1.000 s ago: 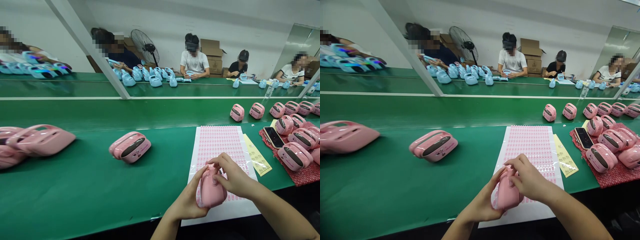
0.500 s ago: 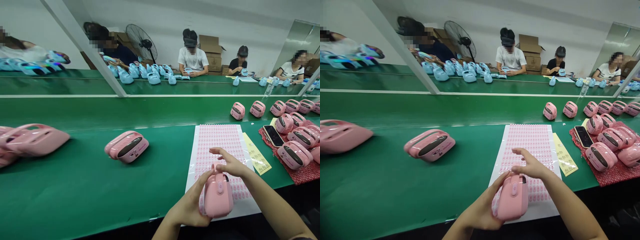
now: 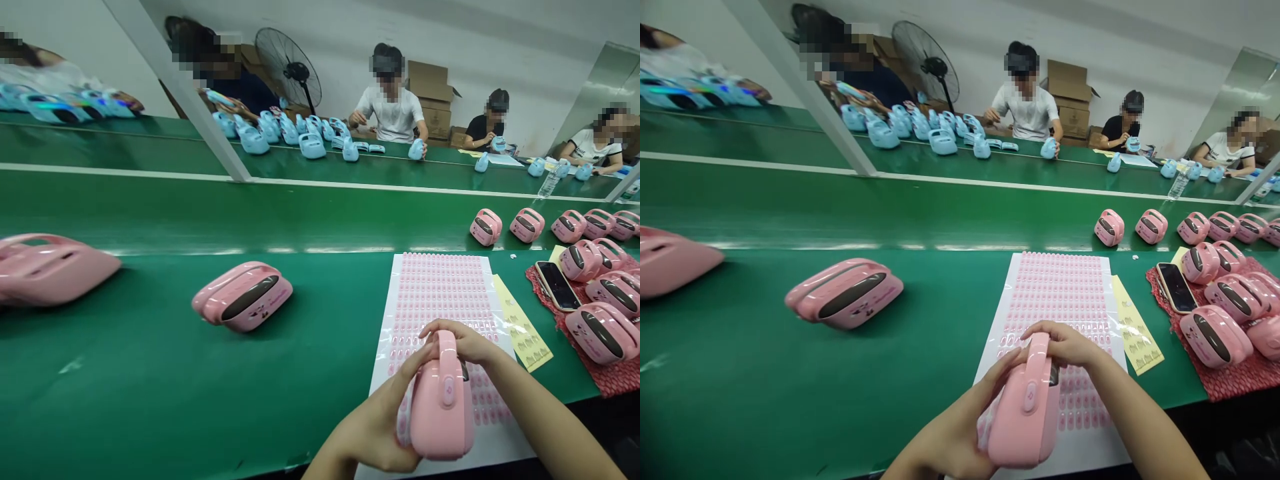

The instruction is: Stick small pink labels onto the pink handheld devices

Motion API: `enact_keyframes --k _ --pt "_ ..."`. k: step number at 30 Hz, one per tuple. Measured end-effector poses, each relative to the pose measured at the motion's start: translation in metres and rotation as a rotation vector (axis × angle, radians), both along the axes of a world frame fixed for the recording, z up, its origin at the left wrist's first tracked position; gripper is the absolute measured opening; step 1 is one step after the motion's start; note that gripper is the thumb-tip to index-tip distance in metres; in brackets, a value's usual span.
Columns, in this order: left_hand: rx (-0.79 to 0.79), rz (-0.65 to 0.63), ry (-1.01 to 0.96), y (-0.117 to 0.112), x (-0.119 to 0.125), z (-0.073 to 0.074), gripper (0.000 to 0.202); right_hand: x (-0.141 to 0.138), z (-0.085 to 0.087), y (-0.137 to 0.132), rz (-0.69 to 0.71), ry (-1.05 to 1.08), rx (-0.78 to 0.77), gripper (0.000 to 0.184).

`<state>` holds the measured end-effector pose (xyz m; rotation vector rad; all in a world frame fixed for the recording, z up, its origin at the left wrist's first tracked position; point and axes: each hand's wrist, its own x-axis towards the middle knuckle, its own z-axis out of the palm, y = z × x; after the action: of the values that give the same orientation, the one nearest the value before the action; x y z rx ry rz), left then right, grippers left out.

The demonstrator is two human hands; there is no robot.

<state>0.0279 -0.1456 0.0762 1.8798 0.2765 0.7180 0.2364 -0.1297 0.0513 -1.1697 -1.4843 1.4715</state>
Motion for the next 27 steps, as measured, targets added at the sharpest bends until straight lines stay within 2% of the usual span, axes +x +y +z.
enact_keyframes --k 2,4,8,11,16,23,27 --pt "0.01 0.004 0.041 0.004 -0.001 0.004 0.101 -0.003 -0.004 0.004 -0.111 -0.005 0.09 0.013" --pt "0.007 0.086 0.071 0.007 -0.002 0.007 0.089 -0.003 -0.009 0.008 -0.227 -0.027 0.136 0.014" --pt "-0.042 0.469 0.117 0.006 0.003 0.008 0.038 0.002 -0.019 0.012 -0.369 -0.096 0.164 0.024" --pt "-0.077 0.631 0.112 0.002 0.011 0.008 0.024 0.002 -0.025 0.011 -0.409 -0.13 0.179 0.025" --pt "-0.075 0.698 0.094 -0.002 0.017 0.01 0.016 0.0 -0.027 0.007 -0.435 -0.156 0.195 0.027" --pt "-0.05 0.761 0.089 -0.007 0.01 -0.001 0.016 -0.004 -0.023 0.004 -0.45 -0.249 0.272 0.031" --pt "-0.031 0.792 0.128 -0.01 0.009 -0.002 0.016 -0.006 -0.022 0.003 -0.456 -0.284 0.298 0.032"
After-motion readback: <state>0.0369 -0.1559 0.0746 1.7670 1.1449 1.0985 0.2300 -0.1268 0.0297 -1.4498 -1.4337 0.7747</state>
